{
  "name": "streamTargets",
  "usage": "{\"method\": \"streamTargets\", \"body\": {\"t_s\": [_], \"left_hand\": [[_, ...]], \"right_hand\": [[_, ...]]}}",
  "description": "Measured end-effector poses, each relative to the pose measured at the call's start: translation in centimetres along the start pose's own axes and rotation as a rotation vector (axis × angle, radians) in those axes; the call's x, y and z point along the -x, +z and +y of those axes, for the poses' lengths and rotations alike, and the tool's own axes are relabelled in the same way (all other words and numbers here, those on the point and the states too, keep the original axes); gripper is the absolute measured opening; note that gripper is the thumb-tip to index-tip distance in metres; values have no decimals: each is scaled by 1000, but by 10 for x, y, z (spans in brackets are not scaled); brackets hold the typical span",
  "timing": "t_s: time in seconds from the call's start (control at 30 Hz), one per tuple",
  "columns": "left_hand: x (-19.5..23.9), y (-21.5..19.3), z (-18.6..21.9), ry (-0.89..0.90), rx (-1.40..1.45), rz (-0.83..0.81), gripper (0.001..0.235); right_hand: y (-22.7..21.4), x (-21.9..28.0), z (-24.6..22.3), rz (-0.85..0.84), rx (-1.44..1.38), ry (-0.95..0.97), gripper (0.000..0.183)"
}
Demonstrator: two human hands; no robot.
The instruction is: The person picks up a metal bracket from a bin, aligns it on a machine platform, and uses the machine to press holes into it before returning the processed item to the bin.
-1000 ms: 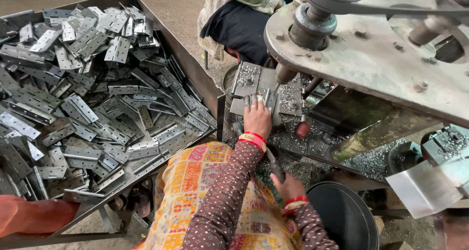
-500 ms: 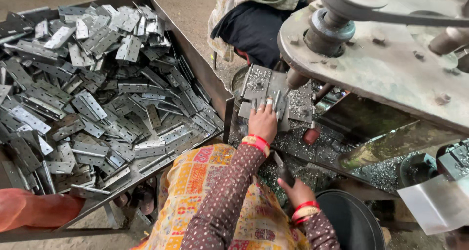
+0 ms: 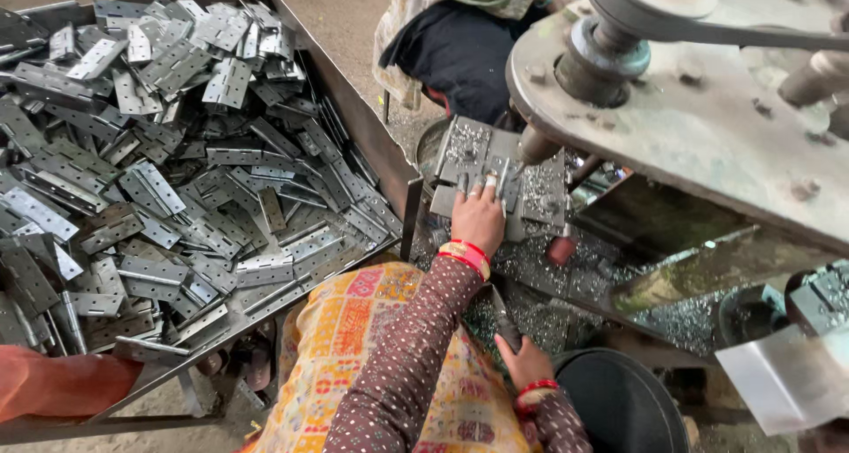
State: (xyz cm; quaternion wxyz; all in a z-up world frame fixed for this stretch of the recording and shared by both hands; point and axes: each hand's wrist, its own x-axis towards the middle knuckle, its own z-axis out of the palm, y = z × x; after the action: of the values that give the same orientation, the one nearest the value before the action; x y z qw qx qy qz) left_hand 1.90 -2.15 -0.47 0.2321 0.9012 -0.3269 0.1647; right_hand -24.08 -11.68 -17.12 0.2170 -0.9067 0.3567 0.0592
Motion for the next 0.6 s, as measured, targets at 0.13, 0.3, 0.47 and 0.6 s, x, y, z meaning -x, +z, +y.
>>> {"method": "streamTargets", "body": {"t_s": [0.13, 0.3, 0.47, 0.6], "left_hand": [[-20, 19, -3, 0, -54, 13, 22], [-27, 20, -5, -5, -24, 12, 23], [-14, 8, -6, 5, 34, -21, 21], [-5, 2, -9, 23, 66, 18, 21]], "right_hand": [[-50, -9, -5, -96, 77, 22, 77], [-10, 16, -17, 16, -57, 62, 68], [26, 9, 2, 105, -65, -9, 65], [6, -3, 3, 0, -62, -2, 70]]}}
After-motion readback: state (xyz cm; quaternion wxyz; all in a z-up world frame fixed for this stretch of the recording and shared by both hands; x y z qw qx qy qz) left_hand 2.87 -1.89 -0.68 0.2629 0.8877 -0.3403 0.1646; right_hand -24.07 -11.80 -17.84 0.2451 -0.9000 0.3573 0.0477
